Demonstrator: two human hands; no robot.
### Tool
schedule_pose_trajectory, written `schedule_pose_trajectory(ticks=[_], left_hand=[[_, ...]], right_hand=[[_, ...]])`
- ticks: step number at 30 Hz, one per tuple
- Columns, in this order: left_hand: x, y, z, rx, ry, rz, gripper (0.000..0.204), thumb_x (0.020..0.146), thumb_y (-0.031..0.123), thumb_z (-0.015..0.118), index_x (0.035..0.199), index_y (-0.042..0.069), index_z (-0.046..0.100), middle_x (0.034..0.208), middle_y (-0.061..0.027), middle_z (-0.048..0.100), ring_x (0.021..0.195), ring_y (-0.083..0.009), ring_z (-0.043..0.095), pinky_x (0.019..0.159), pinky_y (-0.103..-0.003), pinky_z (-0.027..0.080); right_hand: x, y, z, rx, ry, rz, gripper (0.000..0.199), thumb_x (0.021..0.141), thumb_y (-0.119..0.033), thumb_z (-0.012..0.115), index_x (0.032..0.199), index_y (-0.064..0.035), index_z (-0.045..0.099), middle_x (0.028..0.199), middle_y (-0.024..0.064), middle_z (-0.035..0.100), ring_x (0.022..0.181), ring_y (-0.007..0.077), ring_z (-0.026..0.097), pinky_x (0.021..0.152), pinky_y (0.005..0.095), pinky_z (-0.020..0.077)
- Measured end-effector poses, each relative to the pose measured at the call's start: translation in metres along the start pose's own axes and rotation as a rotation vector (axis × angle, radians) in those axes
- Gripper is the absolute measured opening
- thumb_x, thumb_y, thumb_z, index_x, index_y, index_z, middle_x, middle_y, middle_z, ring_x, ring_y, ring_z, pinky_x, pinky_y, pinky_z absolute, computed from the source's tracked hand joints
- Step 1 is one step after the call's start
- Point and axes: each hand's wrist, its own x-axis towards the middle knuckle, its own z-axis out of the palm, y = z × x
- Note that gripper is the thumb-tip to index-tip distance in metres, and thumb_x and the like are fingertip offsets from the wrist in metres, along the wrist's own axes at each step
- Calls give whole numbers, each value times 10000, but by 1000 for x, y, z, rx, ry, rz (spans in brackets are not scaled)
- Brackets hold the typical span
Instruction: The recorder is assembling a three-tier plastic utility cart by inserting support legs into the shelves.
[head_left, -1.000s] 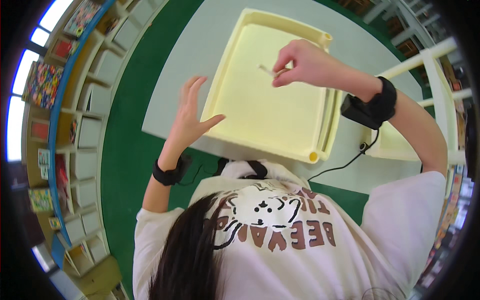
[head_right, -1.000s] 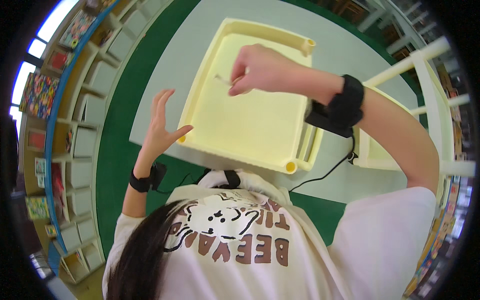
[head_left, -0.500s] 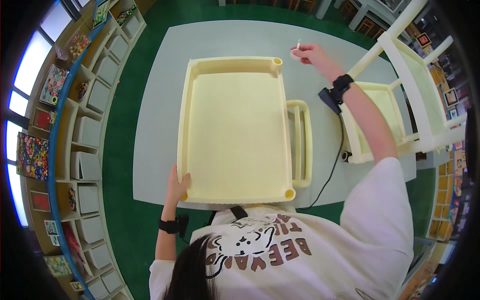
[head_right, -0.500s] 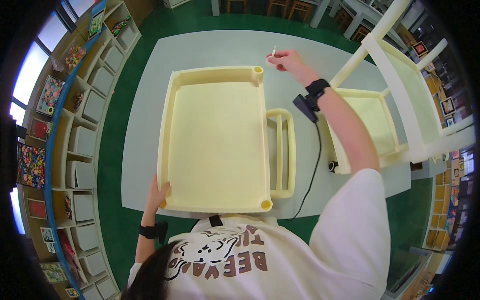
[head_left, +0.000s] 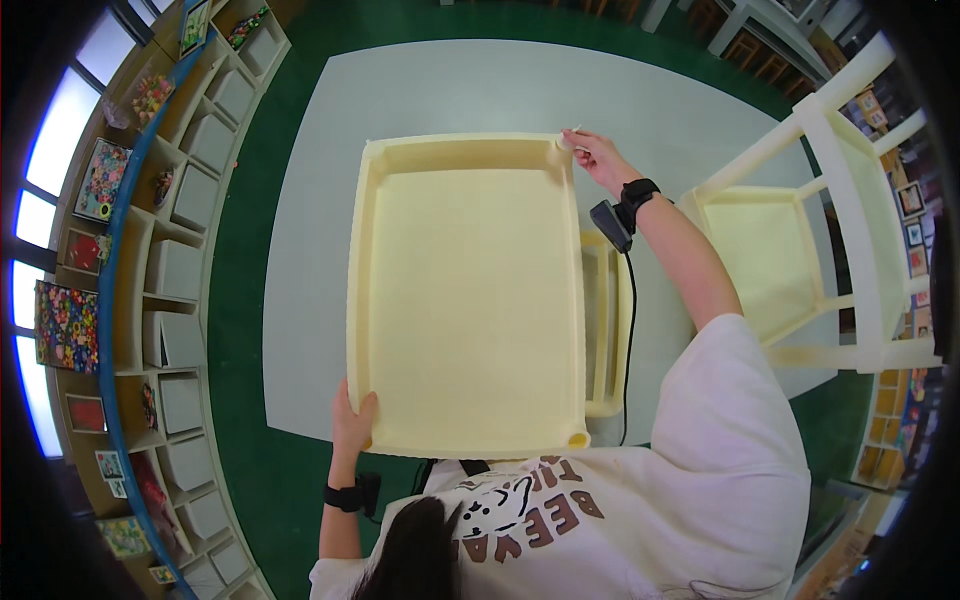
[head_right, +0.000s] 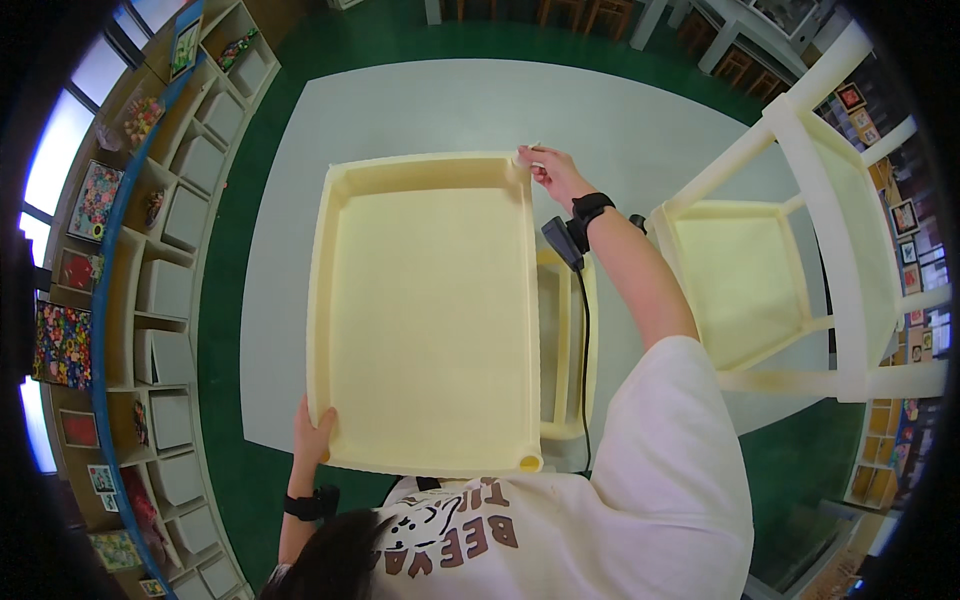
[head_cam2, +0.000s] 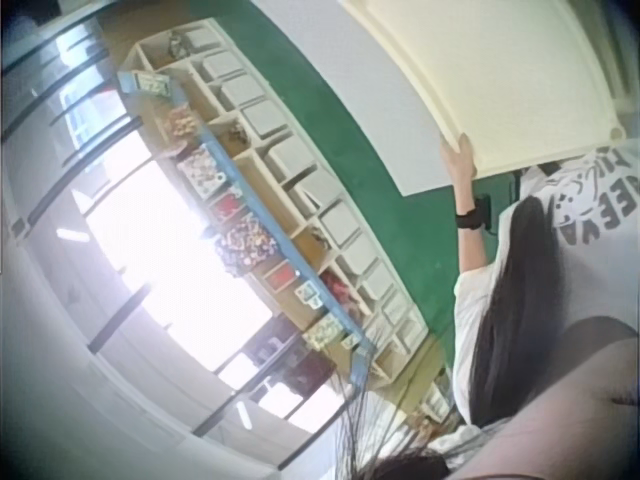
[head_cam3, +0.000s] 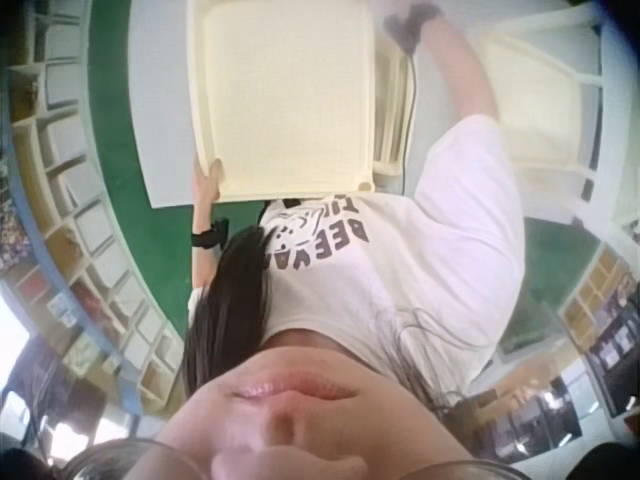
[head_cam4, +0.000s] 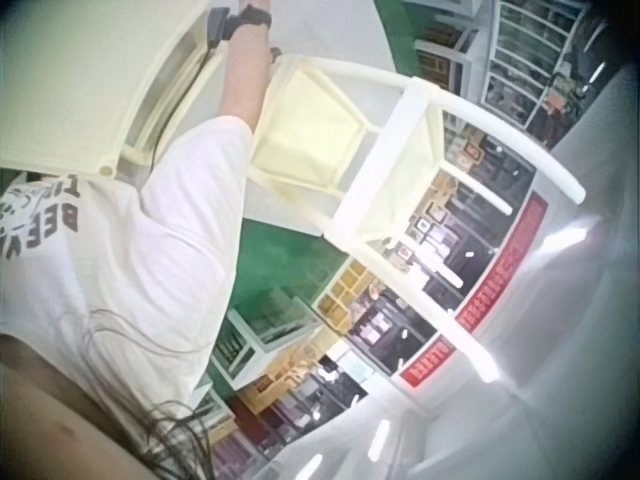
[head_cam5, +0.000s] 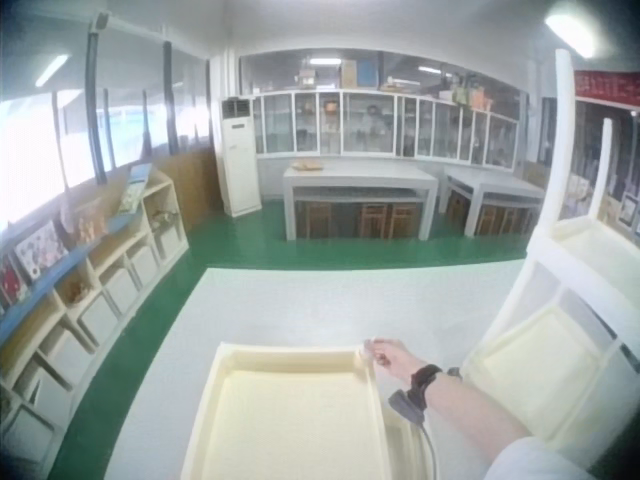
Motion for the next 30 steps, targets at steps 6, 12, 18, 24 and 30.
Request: schedule_pose_trajectory(ticks=[6, 12, 18, 24, 30], left_hand=[[0, -7, -3, 74, -44, -21, 389, 746, 128, 557, 1093, -10, 450, 913, -142, 563, 813, -233, 545, 727, -330, 423], [-1, -10, 0, 108, 42, 13, 340, 744, 112, 546, 1044, -24, 463, 886, -179, 559, 790, -286, 545, 703, -344, 426], [-1, -33, -4, 113, 82, 46, 365, 740, 123, 553, 1062, -20, 457, 907, -177, 552, 815, -284, 535, 714, -351, 420], [0, -18, -6, 20, 16, 42, 357, 725, 97, 546, 1051, -23, 462, 874, -160, 563, 787, -271, 546, 696, -343, 425], [1, -9, -5, 34, 18, 43, 334, 717, 78, 543, 1025, -33, 475, 843, -156, 573, 752, -254, 556, 676, -333, 431]], right_hand=[[-2, 4, 10, -85, 12, -23, 211, 711, -196, 665, 864, -86, 572, 758, -46, 504, 667, 46, 428, 564, 179, 305], [-2, 7, 14, -71, 150, -21, 281, 688, -235, 670, 892, -98, 536, 863, 3, 532, 742, 95, 468, 637, 234, 342], [-5, -2, 13, -56, -38, 214, 387, 691, -321, 667, 952, -83, 510, 929, 36, 526, 807, 150, 501, 761, 253, 375], [1, -1, 11, -9, -19, 319, 426, 696, -315, 673, 996, -65, 504, 961, 66, 517, 839, 192, 514, 738, 302, 444], [3, 9, 5, 92, -25, 216, 467, 687, -290, 688, 1044, -49, 509, 975, 89, 528, 827, 199, 522, 774, 289, 440]])
